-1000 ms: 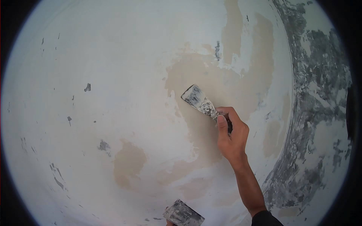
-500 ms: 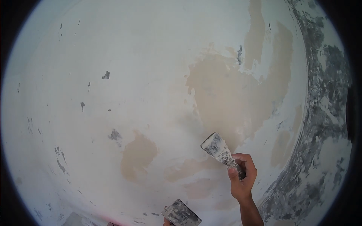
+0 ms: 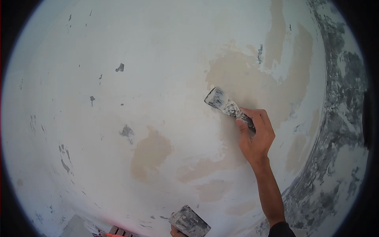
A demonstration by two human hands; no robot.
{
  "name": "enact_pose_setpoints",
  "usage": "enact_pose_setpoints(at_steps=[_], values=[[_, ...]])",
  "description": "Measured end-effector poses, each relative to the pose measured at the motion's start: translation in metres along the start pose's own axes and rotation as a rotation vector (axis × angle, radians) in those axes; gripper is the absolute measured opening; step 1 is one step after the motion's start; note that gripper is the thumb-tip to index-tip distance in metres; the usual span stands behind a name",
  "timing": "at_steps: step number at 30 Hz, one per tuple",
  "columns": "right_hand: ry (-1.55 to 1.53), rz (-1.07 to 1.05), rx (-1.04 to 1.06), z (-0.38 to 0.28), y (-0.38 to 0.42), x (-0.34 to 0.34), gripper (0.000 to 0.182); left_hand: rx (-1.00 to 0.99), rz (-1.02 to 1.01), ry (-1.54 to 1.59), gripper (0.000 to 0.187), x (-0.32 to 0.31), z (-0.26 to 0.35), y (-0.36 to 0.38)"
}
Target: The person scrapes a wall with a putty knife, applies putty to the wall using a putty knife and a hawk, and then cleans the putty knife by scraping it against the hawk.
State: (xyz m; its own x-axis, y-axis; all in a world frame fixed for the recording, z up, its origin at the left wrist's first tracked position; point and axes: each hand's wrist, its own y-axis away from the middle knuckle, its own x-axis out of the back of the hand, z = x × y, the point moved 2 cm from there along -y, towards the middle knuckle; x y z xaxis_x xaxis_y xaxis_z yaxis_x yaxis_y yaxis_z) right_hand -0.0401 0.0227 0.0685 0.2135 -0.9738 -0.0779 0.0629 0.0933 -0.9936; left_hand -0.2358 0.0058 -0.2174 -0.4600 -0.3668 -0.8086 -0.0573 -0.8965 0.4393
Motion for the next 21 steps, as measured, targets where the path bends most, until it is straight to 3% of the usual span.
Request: enact_pose_setpoints(at_steps=[5, 11, 15, 17, 21], values=[[-0.132, 0.066, -0.076, -0.007, -0.002, 0.010, 0.020, -0.047, -0.040, -0.006, 0.048, -0.004, 0.005, 0.005], [-0.010, 0.030, -0.006, -0.001, -0.014, -0.003, 0.021, -0.072, -0.076, -0.108, 0.052, 0.001, -0.003, -0.004], [-0.022, 0.057, -0.006, -0.004, 0.000, 0.010, 0.019, 0.031, -0.104, 0.041, 0.054, -0.003, -0.001, 0.002], [-0.088, 0.107, -0.014, -0.012, -0.009, 0.009, 0.018, 0.062, -0.002, -0.027, 0.055, -0.011, 0.004, 0.008], [-0.010, 0.084, 0.010, -0.011, -0.026, -0.002, 0.019, 0.074, -0.017, -0.074, 0.054, -0.017, 0.003, 0.012]])
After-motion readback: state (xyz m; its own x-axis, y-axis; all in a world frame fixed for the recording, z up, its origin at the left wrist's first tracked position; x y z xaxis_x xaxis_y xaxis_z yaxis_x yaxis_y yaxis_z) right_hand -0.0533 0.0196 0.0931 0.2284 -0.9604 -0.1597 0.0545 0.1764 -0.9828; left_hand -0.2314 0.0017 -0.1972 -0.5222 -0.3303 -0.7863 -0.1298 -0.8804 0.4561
